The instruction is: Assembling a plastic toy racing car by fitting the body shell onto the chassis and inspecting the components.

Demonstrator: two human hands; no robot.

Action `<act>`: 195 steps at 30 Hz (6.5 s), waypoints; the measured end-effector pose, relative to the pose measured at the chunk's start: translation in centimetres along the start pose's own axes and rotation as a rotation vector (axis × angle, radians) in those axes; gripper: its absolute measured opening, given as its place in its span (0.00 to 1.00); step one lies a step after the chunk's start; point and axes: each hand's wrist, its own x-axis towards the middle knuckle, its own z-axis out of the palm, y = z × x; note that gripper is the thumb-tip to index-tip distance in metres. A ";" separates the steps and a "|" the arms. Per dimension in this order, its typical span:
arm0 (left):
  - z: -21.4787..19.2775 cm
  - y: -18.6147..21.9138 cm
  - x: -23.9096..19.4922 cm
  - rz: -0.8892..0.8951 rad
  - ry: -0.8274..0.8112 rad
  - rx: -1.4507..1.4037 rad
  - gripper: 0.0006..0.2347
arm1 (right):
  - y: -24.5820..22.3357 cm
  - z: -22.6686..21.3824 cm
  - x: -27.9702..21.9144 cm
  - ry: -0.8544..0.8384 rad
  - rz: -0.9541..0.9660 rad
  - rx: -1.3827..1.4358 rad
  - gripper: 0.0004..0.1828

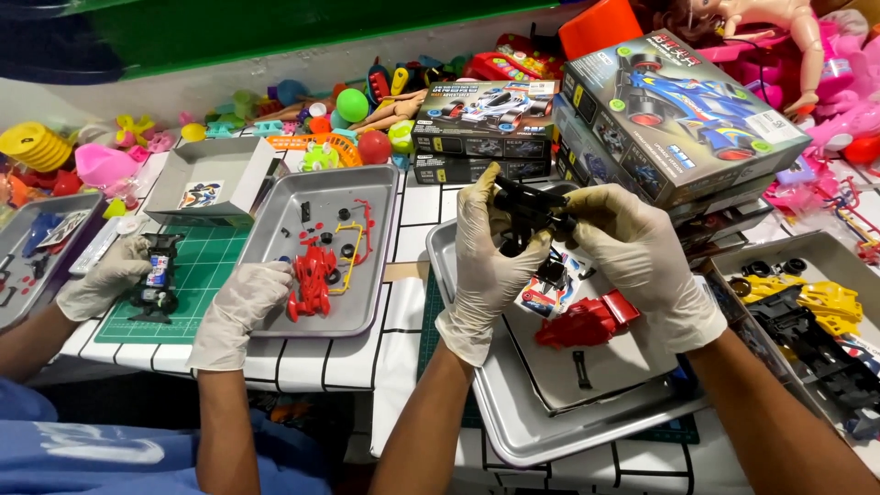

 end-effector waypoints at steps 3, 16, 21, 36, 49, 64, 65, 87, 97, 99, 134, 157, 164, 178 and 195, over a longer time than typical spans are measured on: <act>0.0 0.2 0.2 0.006 0.010 0.012 0.36 | -1.3 0.2 -0.4 0.004 -0.019 -0.055 0.11; 0.2 -0.7 -0.2 0.001 -0.017 -0.004 0.36 | 1.4 -0.2 -0.1 0.034 -0.038 -0.038 0.10; 0.0 -0.9 -0.2 -0.014 -0.040 0.014 0.37 | 1.7 0.2 -0.2 0.051 -0.065 -0.057 0.10; 0.1 -0.4 0.1 -0.049 -0.027 0.021 0.36 | 2.3 -0.1 0.0 0.026 -0.018 -0.101 0.10; 0.1 0.1 0.2 -0.046 -0.008 0.038 0.39 | 1.9 -0.9 1.0 -0.038 -0.052 -0.082 0.11; 0.1 -0.4 0.0 0.013 -0.059 0.100 0.36 | 2.5 -0.8 0.8 -0.063 -0.056 -0.066 0.08; 0.1 -0.4 0.0 0.006 -0.050 0.095 0.36 | 2.8 -0.9 0.9 -0.064 -0.053 -0.065 0.08; 0.3 1.1 0.1 -0.187 -0.048 -0.044 0.40 | -1.0 -0.3 0.7 -0.250 -0.009 0.179 0.37; 0.0 0.9 -0.3 -0.047 -0.201 0.068 0.42 | -0.1 -0.4 0.7 -0.340 -0.026 0.115 0.50; 0.0 1.1 -0.2 -0.059 -0.232 0.022 0.40 | -0.7 -0.2 0.3 -0.347 -0.026 0.142 0.53; 0.2 -1.3 -0.5 -0.140 -0.394 -0.058 0.35 | -2.0 -0.7 0.4 -0.192 -0.111 -0.173 0.51; -1.2 -1.7 0.9 -0.480 0.224 -0.327 0.24 | -3.3 2.0 1.8 -0.495 0.332 -0.947 0.19; -0.9 -2.7 1.1 -0.499 0.208 -0.440 0.24 | 5.5 3.3 4.0 -0.600 0.012 -1.249 0.16; -1.0 -1.6 1.1 -0.461 0.126 -0.433 0.29 | 10.2 4.5 4.3 -0.407 -0.019 -1.219 0.13; -0.1 -2.0 0.6 -0.553 -0.012 -0.136 0.31 | -2.0 -0.1 2.0 -0.082 0.005 -0.087 0.24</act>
